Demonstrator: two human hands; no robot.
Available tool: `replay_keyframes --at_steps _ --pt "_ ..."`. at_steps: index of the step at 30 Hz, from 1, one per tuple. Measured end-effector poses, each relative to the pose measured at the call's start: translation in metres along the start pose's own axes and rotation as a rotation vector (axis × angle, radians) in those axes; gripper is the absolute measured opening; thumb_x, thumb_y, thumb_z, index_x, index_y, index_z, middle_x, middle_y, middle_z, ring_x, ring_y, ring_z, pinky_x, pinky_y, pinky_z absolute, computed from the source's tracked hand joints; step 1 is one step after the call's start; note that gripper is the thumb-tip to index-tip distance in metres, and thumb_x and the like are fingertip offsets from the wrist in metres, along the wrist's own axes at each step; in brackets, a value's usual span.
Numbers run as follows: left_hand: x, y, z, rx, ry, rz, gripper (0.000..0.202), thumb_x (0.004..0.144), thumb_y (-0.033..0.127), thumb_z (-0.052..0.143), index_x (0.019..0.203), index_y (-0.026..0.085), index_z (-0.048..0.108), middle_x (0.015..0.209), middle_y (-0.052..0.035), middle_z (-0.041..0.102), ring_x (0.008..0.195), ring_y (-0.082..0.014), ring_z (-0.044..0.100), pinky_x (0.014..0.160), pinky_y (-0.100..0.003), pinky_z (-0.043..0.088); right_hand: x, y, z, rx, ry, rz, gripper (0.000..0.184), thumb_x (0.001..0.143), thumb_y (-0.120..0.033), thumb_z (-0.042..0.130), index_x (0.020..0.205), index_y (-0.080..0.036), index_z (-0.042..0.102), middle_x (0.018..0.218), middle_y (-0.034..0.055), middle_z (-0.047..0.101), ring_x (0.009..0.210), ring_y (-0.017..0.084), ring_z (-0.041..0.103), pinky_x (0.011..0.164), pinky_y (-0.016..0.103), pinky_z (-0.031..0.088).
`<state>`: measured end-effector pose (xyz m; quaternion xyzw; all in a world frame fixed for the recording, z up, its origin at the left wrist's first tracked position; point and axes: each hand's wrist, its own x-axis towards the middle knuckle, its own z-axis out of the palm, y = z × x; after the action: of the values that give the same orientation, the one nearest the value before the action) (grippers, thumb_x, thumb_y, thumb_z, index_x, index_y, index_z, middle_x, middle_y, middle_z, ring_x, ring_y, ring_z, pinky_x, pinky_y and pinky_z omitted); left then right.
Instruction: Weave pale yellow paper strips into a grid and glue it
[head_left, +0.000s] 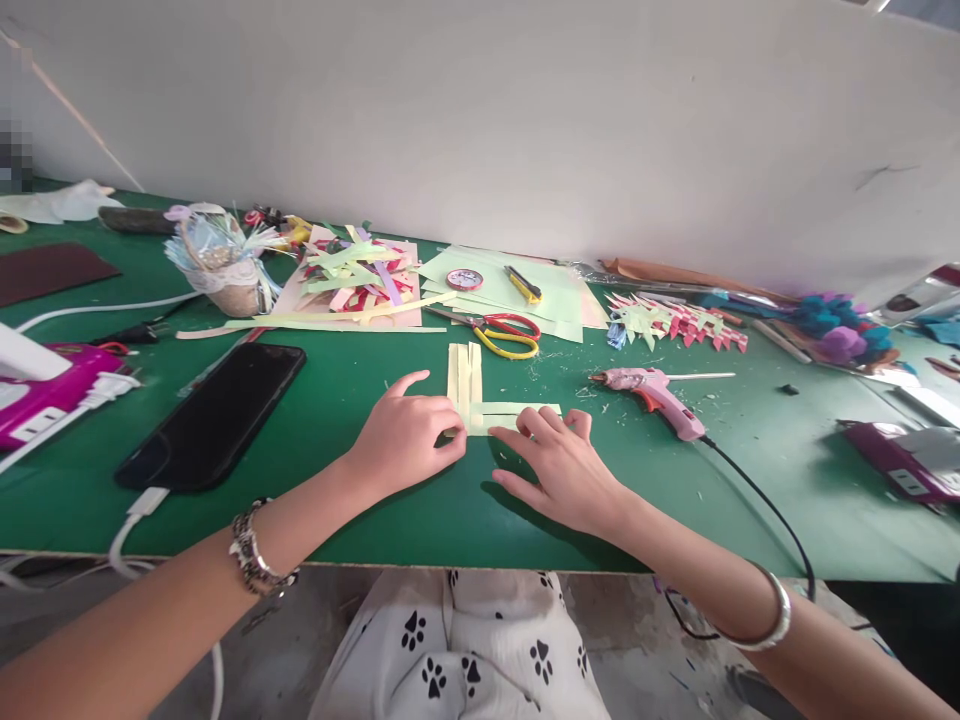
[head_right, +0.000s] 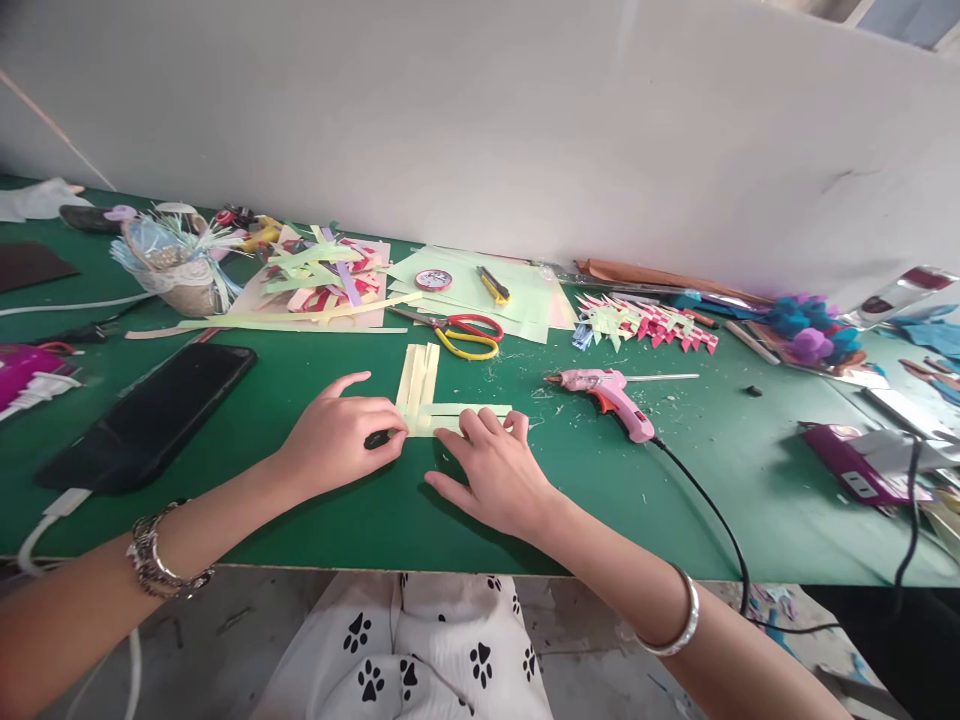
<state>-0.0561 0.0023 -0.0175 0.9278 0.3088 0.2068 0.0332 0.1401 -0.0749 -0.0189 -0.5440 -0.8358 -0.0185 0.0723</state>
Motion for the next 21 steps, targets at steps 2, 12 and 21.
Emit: replay_keyframes --at_steps 2,12,21 --pt "0.0 0.0 0.0 -0.006 -0.003 -0.001 0.028 0.08 0.023 0.043 0.067 0.024 0.067 0.073 0.0047 0.069 0.063 -0.0119 0.06 0.104 -0.044 0.029 -0.002 0.002 -0.001 0.008 -0.001 0.018 0.042 0.09 -0.049 0.032 0.112 -0.022 0.056 0.093 0.0084 0.053 0.087 0.021 0.045 0.073 0.036 0.024" --pt "0.0 -0.001 0.0 -0.022 0.002 0.001 0.028 0.079 0.022 0.043 0.065 0.024 0.067 0.074 0.0044 0.07 0.064 -0.0119 0.061 0.104 -0.045 0.029 -0.014 0.013 -0.004 0.0 0.0 0.055 0.039 0.09 -0.046 0.033 0.111 -0.024 0.058 0.09 0.0066 0.053 0.085 0.02 0.047 0.072 0.036 0.024" --pt "-0.001 0.0 0.0 -0.003 -0.017 -0.009 0.029 0.08 0.023 0.043 0.064 0.023 0.067 0.072 0.0048 0.069 0.062 -0.0106 0.06 0.104 -0.044 0.029 -0.025 0.025 -0.001 -0.042 0.039 0.116 0.038 0.092 -0.044 0.031 0.107 -0.023 0.059 0.09 0.007 0.054 0.082 0.02 0.049 0.073 0.037 0.027"
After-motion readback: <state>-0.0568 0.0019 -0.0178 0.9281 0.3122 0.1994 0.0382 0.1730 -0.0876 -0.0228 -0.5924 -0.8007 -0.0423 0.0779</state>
